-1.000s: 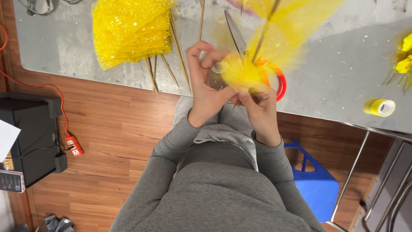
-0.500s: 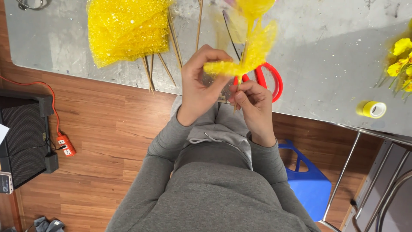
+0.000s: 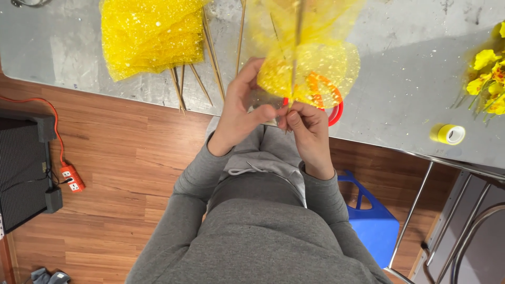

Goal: Assembling decorative sticks by wrapping yellow mesh fabric around wooden sticks and securing them with tape.

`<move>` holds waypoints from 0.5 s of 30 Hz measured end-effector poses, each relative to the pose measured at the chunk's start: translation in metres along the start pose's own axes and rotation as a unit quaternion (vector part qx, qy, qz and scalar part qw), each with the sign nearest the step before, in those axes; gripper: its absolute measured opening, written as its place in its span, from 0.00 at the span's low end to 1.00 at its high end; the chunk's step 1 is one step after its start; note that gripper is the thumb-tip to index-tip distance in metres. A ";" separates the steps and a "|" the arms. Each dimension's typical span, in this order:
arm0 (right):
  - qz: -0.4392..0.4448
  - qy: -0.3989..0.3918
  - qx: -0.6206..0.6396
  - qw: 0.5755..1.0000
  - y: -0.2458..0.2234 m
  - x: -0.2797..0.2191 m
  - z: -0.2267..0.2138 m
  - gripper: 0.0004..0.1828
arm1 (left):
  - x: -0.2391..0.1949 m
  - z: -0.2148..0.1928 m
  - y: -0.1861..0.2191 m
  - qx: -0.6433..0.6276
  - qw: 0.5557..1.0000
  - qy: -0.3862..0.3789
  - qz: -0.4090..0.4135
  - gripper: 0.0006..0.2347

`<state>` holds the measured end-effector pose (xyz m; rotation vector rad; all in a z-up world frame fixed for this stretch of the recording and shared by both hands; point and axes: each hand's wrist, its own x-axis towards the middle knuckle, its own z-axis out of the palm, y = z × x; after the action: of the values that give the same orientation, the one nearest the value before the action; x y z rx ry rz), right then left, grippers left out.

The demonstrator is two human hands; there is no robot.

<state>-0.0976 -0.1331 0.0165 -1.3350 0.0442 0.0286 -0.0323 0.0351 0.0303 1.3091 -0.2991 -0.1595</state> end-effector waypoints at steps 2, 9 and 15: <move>-0.001 -0.003 -0.028 1.000 -0.002 -0.001 0.001 0.14 | 0.004 0.003 -0.001 -0.006 0.998 0.035 0.050 0.25; -0.046 0.068 0.086 0.993 0.021 -0.002 0.004 0.12 | -0.007 0.035 -0.015 0.016 0.982 0.120 0.144 0.09; -0.036 0.043 0.094 0.994 0.021 -0.001 -0.005 0.13 | -0.004 0.023 -0.029 -0.060 0.990 0.100 0.081 0.13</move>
<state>-0.0996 -0.1330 -0.0053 -1.1484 0.0703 -0.0927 -0.0417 0.0079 0.0073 1.1651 -0.2192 0.0898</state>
